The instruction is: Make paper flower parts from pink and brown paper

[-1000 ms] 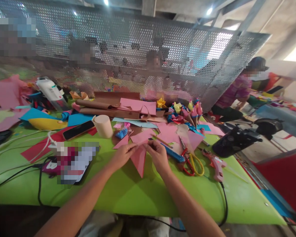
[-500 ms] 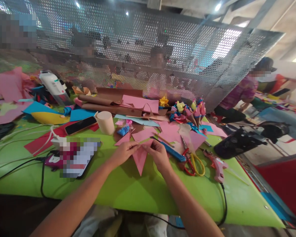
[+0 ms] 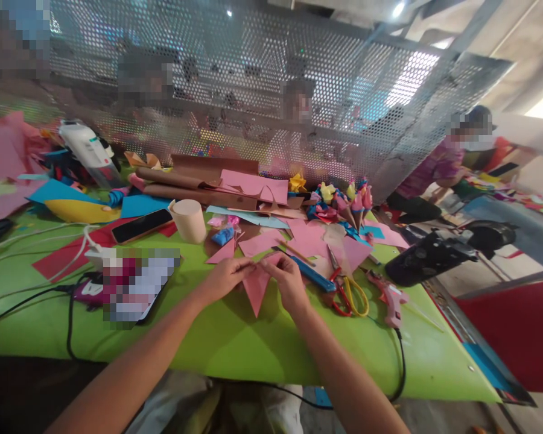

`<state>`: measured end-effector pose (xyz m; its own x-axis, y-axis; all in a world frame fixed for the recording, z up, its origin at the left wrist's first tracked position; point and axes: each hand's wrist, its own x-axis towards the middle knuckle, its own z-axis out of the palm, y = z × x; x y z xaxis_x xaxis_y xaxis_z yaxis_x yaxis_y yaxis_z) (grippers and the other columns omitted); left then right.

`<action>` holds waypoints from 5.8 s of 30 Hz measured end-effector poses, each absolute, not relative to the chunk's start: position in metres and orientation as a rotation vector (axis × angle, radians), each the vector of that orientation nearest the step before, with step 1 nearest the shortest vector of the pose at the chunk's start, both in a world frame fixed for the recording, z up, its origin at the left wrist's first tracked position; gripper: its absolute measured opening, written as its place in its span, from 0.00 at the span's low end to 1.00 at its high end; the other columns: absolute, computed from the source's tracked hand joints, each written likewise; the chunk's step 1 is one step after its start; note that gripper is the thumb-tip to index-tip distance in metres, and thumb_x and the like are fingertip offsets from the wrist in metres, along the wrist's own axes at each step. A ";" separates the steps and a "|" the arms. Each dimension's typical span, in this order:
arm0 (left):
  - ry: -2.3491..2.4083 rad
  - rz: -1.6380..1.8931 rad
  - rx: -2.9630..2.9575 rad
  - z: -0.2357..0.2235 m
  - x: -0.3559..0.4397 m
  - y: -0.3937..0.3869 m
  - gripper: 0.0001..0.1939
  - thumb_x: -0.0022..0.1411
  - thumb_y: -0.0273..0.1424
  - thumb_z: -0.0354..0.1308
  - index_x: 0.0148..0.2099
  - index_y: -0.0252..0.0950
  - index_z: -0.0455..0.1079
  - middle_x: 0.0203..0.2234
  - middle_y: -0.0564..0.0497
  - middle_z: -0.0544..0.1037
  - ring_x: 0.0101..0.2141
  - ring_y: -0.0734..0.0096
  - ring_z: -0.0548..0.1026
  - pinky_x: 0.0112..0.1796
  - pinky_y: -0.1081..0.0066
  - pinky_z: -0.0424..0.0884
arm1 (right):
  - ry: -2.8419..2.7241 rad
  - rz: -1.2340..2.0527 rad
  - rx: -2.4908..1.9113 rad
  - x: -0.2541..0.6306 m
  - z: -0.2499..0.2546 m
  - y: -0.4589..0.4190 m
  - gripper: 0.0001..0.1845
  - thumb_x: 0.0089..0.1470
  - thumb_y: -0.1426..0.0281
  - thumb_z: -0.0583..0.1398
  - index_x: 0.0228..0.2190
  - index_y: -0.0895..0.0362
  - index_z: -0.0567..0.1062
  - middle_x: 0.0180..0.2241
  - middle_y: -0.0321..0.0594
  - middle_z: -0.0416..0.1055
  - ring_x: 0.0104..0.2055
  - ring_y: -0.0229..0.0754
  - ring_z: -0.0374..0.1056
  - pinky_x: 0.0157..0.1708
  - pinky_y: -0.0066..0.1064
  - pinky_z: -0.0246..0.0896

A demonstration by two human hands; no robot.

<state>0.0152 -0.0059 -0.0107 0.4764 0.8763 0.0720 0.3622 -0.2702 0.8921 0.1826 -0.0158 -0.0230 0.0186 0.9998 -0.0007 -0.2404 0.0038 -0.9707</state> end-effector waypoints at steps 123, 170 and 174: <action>1.121 1.143 1.530 -0.013 0.010 0.004 0.14 0.64 0.41 0.52 0.33 0.37 0.70 0.29 0.50 0.74 0.35 0.65 0.72 0.39 0.68 0.69 | -1.072 1.288 -1.067 0.198 -0.020 -0.014 0.22 0.50 0.53 0.63 0.42 0.51 0.80 0.29 0.36 0.75 0.30 0.43 0.68 0.30 0.32 0.60; 1.082 0.999 1.440 -0.020 0.014 0.004 0.25 0.57 0.53 0.57 0.33 0.34 0.71 0.18 0.58 0.61 0.21 0.76 0.59 0.24 0.74 0.56 | -1.028 1.288 -0.941 0.194 -0.011 -0.010 0.20 0.42 0.55 0.70 0.35 0.54 0.80 0.28 0.37 0.77 0.28 0.38 0.70 0.32 0.31 0.64; 1.128 0.957 1.579 -0.019 0.013 0.004 0.23 0.60 0.52 0.54 0.32 0.35 0.69 0.17 0.58 0.60 0.21 0.75 0.59 0.23 0.74 0.55 | -1.061 1.250 -1.019 0.193 -0.015 -0.007 0.19 0.35 0.55 0.72 0.25 0.56 0.77 0.22 0.35 0.74 0.24 0.36 0.65 0.27 0.30 0.62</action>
